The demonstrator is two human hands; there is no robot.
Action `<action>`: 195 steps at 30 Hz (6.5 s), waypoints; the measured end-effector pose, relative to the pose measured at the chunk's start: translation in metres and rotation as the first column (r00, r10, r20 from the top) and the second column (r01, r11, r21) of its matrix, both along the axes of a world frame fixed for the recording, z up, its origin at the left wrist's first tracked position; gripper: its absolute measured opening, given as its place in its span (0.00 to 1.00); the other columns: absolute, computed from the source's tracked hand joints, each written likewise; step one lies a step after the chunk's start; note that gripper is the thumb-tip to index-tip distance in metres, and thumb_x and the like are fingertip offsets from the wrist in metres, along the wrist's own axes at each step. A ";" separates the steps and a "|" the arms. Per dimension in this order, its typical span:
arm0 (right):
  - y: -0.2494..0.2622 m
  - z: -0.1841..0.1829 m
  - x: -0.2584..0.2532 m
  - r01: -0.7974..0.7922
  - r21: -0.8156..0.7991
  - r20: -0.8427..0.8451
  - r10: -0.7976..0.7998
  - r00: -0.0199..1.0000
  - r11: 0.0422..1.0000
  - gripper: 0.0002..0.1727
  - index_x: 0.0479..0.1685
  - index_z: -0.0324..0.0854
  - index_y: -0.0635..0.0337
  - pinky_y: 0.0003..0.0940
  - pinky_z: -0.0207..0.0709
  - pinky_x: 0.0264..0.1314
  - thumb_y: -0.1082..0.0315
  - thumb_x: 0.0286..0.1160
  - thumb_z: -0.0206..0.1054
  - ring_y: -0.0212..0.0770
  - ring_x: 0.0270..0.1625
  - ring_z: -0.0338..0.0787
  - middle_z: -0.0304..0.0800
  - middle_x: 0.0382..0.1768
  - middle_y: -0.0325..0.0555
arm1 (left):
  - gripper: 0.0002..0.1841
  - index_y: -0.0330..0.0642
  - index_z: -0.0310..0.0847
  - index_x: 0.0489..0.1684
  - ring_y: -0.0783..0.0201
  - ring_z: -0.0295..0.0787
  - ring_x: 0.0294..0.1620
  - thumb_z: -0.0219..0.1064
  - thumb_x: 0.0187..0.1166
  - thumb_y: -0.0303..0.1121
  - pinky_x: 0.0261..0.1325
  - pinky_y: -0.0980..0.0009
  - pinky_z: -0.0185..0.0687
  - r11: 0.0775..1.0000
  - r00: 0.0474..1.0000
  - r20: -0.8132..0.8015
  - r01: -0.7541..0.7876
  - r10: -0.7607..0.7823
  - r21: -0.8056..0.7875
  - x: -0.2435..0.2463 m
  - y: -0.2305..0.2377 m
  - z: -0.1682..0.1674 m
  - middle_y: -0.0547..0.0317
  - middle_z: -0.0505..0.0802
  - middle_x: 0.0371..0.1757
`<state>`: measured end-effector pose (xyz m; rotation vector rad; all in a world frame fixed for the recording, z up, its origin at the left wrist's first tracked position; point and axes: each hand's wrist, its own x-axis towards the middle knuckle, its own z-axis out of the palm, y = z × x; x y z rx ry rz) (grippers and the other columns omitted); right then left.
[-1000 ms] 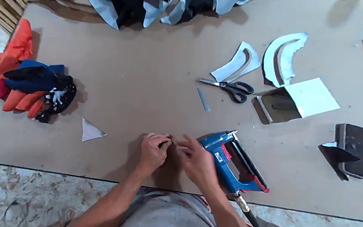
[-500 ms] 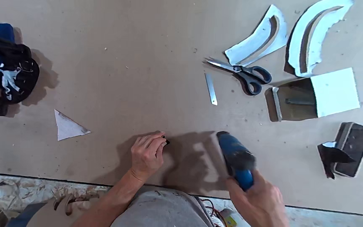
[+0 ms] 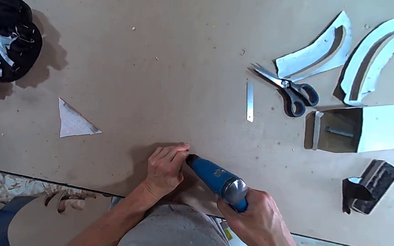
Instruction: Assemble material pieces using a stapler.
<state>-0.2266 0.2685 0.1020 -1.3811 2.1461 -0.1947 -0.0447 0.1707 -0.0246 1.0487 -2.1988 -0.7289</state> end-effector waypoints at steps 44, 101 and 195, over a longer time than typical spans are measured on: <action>0.003 0.043 0.032 0.489 0.182 0.979 -0.205 -0.008 0.853 0.22 0.44 0.87 0.48 0.19 0.72 0.23 0.43 0.85 0.55 0.26 0.24 0.82 0.88 0.28 0.40 | 0.13 0.55 0.92 0.57 0.59 0.80 0.75 0.66 0.79 0.31 0.80 0.57 0.78 0.813 0.762 -0.296 0.573 -0.575 -0.103 0.012 0.002 0.150 0.63 0.90 0.60; 0.012 0.008 0.027 -0.026 -0.073 -0.189 0.011 0.982 0.997 0.17 0.30 0.91 0.47 0.35 0.72 0.17 0.46 0.58 0.66 0.28 0.17 0.81 0.82 0.15 0.29 | 0.12 0.42 0.93 0.43 0.55 0.94 0.45 0.76 0.63 0.19 0.44 0.59 0.92 0.970 0.987 0.007 0.156 -0.161 0.187 0.005 -0.019 0.019 0.53 0.93 0.44; 0.036 0.021 0.004 0.290 0.072 0.191 -0.299 0.935 0.954 0.13 0.37 0.88 0.57 0.38 0.87 0.26 0.57 0.62 0.74 0.30 0.24 0.90 0.91 0.24 0.34 | 0.16 0.45 0.92 0.50 0.62 0.86 0.61 0.55 0.89 0.36 0.67 0.64 0.81 0.957 0.992 -0.049 0.121 -0.112 0.265 0.017 -0.015 0.014 0.60 0.93 0.56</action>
